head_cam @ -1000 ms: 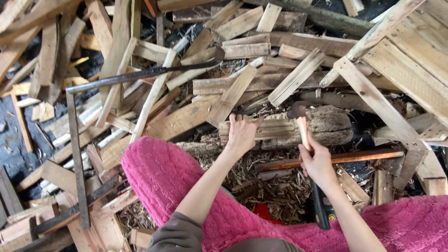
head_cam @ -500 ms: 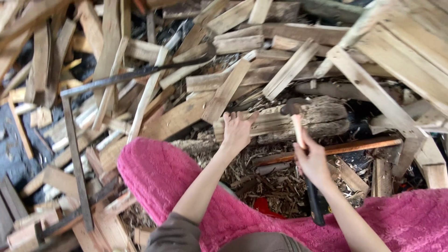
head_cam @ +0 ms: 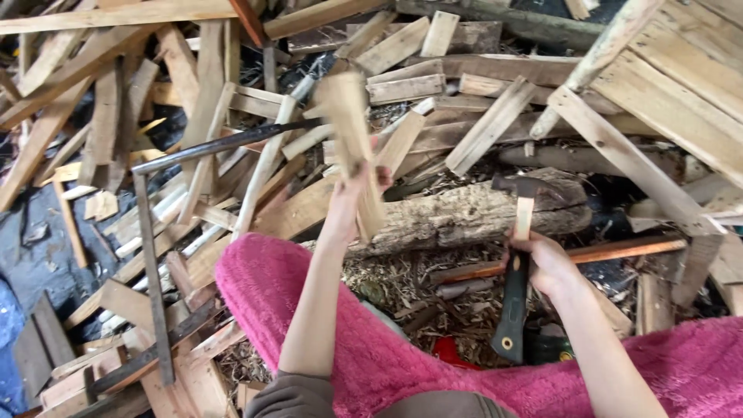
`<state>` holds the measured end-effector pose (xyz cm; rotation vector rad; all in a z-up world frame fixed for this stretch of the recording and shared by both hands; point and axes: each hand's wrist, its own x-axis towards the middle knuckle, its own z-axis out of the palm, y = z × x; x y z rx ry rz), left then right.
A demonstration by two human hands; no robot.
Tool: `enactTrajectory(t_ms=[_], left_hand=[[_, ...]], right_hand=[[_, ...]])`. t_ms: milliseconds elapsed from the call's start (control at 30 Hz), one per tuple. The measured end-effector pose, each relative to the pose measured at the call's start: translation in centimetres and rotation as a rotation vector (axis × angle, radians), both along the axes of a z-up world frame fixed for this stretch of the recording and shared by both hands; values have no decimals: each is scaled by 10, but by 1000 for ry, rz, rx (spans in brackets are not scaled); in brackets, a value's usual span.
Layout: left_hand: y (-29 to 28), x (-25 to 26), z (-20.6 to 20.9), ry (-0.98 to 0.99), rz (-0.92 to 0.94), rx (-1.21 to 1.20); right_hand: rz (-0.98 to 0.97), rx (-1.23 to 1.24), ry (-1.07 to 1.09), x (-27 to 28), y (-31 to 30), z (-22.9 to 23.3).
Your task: Sorting and cleaning scrap wood pieces using a hammer to remove nails or separate joints
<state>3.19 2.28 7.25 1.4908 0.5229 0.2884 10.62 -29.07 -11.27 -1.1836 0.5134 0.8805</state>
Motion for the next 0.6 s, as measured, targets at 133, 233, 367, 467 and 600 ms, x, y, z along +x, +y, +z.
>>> enactTrajectory(t_ms=[133, 233, 367, 467, 600], left_hand=[[10, 1, -7, -306, 85, -638], [17, -1, -10, -418, 7, -762], [10, 3, -16, -503, -65, -888], [-7, 6, -10, -404, 7, -703], [-21, 7, 3, -287, -68, -357]], right_hand=[[-70, -272, -135, -8, 9, -72], [0, -120, -138, -7, 16, 28], [135, 119, -121, -8, 11, 75], [277, 401, -87, -16, 14, 98], [403, 858, 203, -31, 20, 116]])
